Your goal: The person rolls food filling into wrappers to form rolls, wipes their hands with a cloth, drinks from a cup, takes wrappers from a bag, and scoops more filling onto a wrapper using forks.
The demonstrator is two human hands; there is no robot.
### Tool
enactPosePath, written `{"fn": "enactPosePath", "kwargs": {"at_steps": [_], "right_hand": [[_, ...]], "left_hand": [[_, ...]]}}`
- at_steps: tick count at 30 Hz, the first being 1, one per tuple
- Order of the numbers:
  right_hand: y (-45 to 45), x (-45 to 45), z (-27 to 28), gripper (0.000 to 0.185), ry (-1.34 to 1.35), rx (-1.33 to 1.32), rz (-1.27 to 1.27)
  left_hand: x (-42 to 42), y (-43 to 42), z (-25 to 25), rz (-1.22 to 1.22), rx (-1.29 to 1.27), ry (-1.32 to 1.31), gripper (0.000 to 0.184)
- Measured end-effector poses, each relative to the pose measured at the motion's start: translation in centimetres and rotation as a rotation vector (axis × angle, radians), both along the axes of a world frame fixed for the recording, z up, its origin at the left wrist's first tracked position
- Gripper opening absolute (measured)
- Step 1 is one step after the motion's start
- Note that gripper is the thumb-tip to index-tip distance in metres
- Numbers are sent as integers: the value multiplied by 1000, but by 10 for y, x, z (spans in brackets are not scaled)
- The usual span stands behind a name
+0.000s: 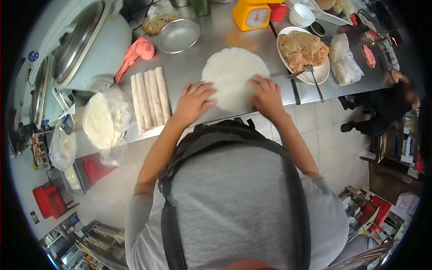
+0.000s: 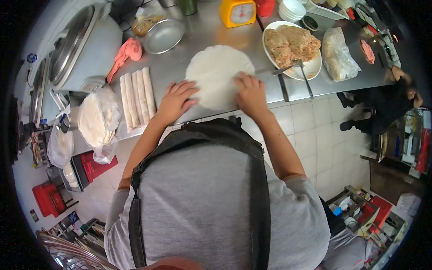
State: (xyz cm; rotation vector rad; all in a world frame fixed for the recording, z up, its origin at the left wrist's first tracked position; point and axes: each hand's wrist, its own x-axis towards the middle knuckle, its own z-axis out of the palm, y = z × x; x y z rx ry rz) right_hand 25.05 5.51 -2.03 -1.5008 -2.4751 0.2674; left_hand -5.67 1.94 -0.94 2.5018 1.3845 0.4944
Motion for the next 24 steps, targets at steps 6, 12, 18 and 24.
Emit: {"fn": "enactPosePath", "kwargs": {"at_steps": [6,12,18,24], "right_hand": [[-15,28,16,59,176,98,169],[4,139,80,38,133,345,-335],[24,189,48,40,-132,-74,-455],[64,197,59,19,-288,118,-391]], "left_hand": [[1,0,20,241,-56,-23,26],[144,66,76,5,-37,-303,18],[269,98,49,-38,-196,149,23],[319,119,62,-136,168,152,25]]}}
